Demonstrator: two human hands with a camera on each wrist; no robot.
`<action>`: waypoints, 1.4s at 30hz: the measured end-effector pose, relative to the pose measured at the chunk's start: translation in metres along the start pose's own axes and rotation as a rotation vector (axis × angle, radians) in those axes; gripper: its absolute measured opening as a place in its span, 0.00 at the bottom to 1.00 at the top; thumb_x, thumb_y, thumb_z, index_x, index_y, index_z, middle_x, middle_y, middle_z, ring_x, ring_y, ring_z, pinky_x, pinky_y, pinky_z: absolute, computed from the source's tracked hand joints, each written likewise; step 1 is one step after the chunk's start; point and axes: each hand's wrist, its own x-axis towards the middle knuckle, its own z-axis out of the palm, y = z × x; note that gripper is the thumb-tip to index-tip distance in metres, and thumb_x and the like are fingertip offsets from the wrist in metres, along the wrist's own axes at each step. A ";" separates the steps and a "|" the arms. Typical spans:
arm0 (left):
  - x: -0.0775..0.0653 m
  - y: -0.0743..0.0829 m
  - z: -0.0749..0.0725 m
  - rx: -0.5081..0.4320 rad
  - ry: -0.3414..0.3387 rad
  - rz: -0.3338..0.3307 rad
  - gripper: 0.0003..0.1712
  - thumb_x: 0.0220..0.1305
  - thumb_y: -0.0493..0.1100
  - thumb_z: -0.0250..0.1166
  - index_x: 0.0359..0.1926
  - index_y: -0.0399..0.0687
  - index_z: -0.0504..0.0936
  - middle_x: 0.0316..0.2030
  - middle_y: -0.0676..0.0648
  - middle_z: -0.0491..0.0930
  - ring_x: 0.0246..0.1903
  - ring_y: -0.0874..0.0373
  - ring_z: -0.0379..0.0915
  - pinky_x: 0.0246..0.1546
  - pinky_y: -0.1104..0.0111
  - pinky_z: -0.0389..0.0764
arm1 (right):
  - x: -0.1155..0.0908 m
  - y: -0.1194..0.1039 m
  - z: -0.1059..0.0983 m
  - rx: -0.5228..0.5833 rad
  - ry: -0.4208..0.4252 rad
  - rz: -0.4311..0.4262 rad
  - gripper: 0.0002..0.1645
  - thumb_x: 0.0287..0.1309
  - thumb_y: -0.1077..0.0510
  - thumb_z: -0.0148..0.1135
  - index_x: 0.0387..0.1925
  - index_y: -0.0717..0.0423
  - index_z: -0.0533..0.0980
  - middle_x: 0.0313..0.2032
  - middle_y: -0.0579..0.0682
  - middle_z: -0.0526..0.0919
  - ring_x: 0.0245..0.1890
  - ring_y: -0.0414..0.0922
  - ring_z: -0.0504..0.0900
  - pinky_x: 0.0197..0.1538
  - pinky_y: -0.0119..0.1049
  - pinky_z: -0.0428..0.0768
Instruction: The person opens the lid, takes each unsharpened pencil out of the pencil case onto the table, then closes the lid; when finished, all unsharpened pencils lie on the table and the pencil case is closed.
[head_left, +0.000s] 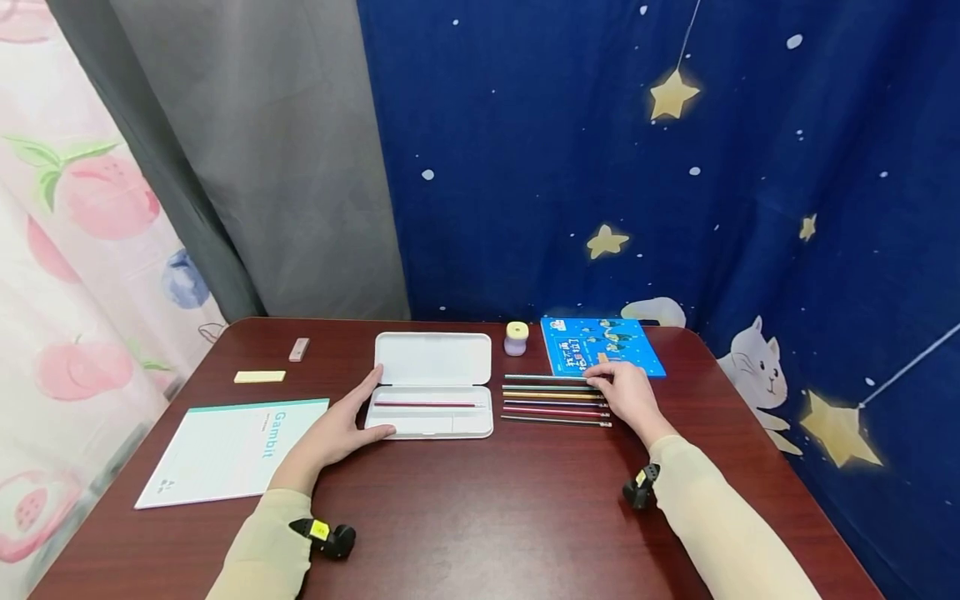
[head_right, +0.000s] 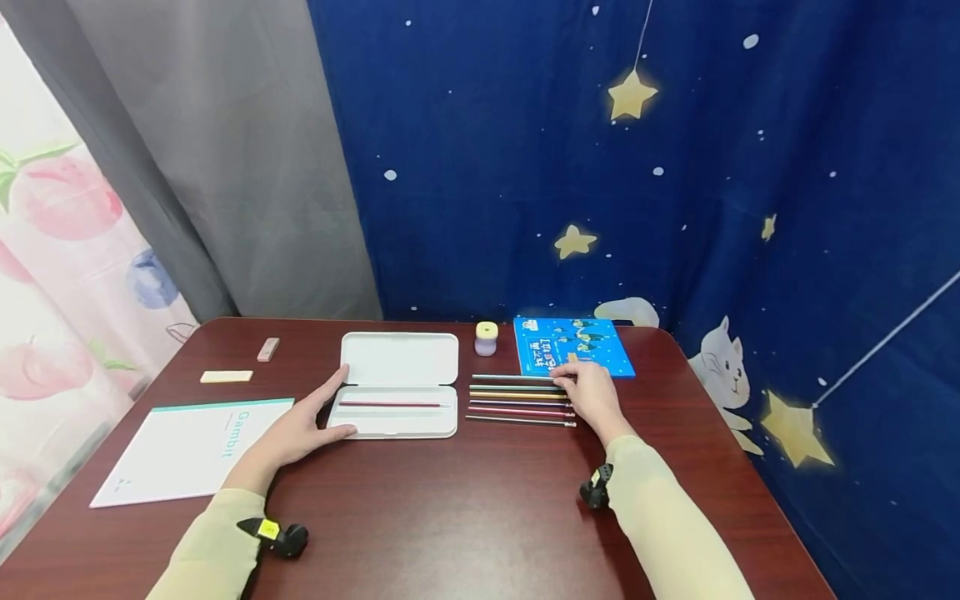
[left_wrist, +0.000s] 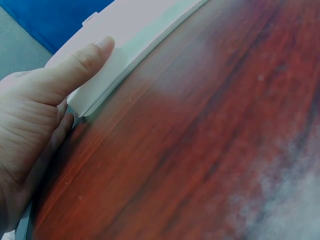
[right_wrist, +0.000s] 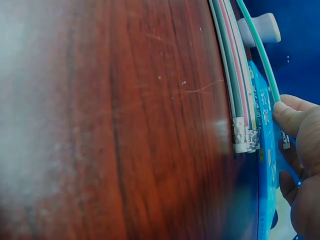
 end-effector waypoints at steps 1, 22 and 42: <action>0.000 0.000 0.000 0.000 -0.001 0.001 0.64 0.60 0.69 0.73 0.85 0.61 0.44 0.83 0.48 0.47 0.80 0.42 0.50 0.73 0.42 0.62 | 0.001 0.001 0.000 -0.004 -0.007 0.001 0.10 0.70 0.60 0.68 0.48 0.52 0.90 0.52 0.58 0.88 0.59 0.60 0.81 0.64 0.60 0.76; 0.000 0.003 0.000 -0.009 -0.007 -0.009 0.64 0.60 0.69 0.72 0.85 0.62 0.44 0.83 0.48 0.47 0.80 0.43 0.50 0.73 0.42 0.61 | 0.007 0.002 0.007 -0.071 -0.023 -0.001 0.10 0.69 0.59 0.69 0.48 0.53 0.90 0.54 0.59 0.87 0.65 0.62 0.76 0.68 0.63 0.71; 0.000 0.001 -0.001 -0.003 -0.012 -0.012 0.65 0.60 0.72 0.71 0.85 0.61 0.43 0.83 0.47 0.47 0.80 0.43 0.50 0.73 0.42 0.61 | 0.009 -0.068 0.023 0.072 -0.002 -0.183 0.19 0.68 0.49 0.70 0.59 0.44 0.86 0.55 0.52 0.88 0.47 0.53 0.86 0.54 0.52 0.82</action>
